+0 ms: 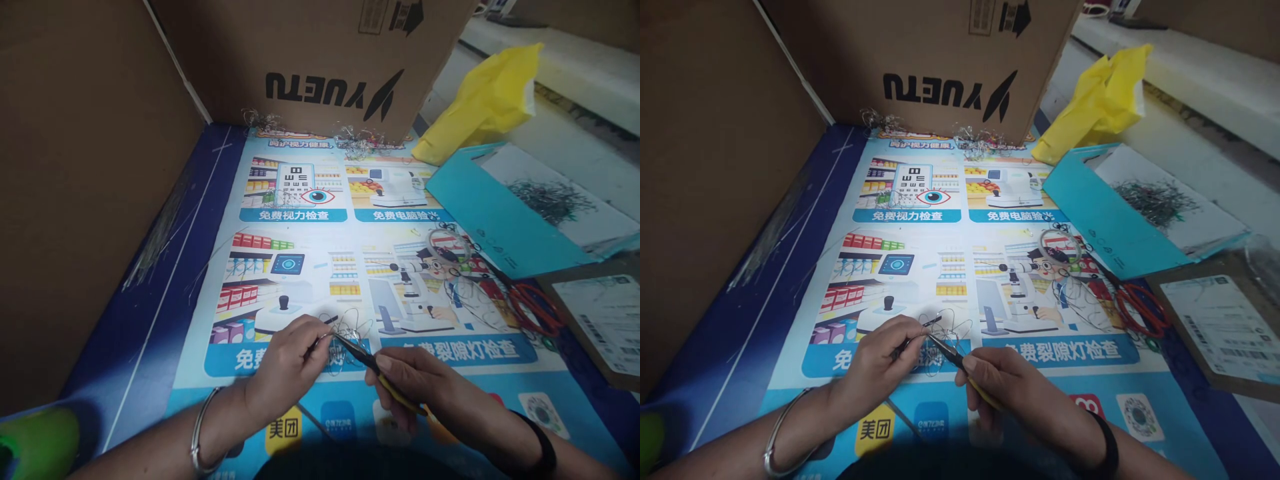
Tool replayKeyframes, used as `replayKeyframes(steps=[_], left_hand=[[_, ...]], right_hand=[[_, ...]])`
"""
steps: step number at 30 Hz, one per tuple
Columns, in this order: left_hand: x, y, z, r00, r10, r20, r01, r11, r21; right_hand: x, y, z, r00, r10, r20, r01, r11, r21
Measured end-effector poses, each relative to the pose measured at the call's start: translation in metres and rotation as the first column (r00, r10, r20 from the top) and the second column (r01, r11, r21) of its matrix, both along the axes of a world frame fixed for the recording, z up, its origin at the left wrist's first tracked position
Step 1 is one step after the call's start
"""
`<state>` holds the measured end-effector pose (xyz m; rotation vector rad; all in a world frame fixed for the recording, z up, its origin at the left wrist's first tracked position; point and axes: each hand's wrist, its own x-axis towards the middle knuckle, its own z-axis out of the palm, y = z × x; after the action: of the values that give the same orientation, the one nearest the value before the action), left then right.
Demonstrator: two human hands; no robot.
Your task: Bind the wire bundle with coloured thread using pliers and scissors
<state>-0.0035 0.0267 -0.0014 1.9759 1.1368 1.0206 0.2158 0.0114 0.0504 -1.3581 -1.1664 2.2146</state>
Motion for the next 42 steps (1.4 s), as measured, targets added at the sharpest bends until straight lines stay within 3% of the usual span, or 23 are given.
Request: replayKeyframes(steps=[18,29,35,42], left_hand=[[0.0001,-0.0001,-0.0009,0.999,-0.006,-0.036,0.007,0.999,0.032],[-0.0013,0.0014,0.0045,0.992,-0.061,-0.11,0.068,0.996,0.061],[-0.0012,0.0017,0.0032,0.993,-0.049,-0.105,0.055,0.997,0.058],[-0.0012,0.0019,0.0002,0.996,-0.02,-0.089,0.023,0.999,0.04]], right_hand=[[-0.001,0.0035,0.004,0.995,0.047,0.089,-0.053,0.996,0.071],[-0.0007,0.0045,0.0042,0.99,0.077,0.119,-0.088,0.992,0.095],[-0.0034,0.0031,0.0012,0.977,0.08,0.198,-0.108,0.985,0.132],[0.0012,0.0021,0.0028,0.982,0.099,0.163,-0.126,0.978,0.166]])
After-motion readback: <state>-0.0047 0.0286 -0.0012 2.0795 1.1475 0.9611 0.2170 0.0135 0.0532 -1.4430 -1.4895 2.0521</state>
